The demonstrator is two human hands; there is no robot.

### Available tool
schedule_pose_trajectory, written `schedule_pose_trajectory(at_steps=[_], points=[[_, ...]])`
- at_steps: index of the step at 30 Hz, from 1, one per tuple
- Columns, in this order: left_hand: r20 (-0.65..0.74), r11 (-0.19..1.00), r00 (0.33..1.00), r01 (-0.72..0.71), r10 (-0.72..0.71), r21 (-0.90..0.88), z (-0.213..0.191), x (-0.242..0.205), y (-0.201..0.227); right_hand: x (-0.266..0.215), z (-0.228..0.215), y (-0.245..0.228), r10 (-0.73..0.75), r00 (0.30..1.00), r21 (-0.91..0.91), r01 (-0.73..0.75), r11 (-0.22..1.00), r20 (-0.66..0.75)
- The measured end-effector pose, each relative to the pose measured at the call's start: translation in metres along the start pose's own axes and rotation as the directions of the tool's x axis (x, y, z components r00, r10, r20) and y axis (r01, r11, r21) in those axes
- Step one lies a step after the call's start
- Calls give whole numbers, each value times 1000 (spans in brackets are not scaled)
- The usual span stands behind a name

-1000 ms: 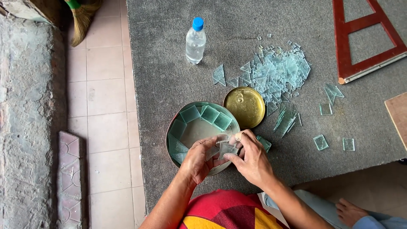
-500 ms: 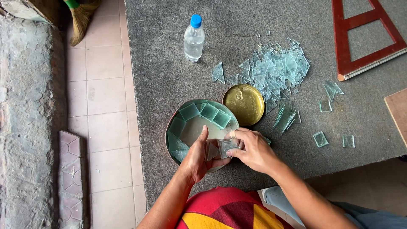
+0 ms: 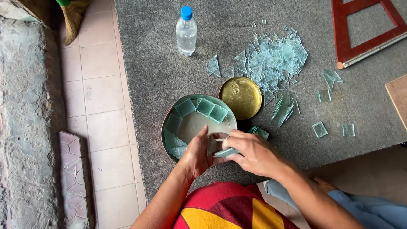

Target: The person picks up small triangular glass pieces from a pile on a table and places them into a round metal container. The person handles the glass pieces one at a time, arranging them inside the container.

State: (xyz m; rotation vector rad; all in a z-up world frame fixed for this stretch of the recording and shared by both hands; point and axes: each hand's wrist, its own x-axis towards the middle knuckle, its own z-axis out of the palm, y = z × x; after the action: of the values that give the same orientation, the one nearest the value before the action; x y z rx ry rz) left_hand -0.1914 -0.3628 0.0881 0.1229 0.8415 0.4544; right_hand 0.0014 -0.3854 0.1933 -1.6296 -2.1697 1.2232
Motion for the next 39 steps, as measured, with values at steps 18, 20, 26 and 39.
schedule_pose_trajectory(at_steps=[18,20,26,39], points=[[51,990,989,142,-141,-13,8,-10,-47,-33,52,21,-116,993,-15,115,993,-34],[71,988,986,150,-148,-32,9,-13,-41,-27,49,27,-69,997,27,70,997,-29],[-294,887,904,-166,311,430,16,-116,26,36,22,28,145,983,35,-149,988,109],[-542,819,625,-512,562,258,-85,-153,-8,111,127,50,148,878,-157,-84,984,455]])
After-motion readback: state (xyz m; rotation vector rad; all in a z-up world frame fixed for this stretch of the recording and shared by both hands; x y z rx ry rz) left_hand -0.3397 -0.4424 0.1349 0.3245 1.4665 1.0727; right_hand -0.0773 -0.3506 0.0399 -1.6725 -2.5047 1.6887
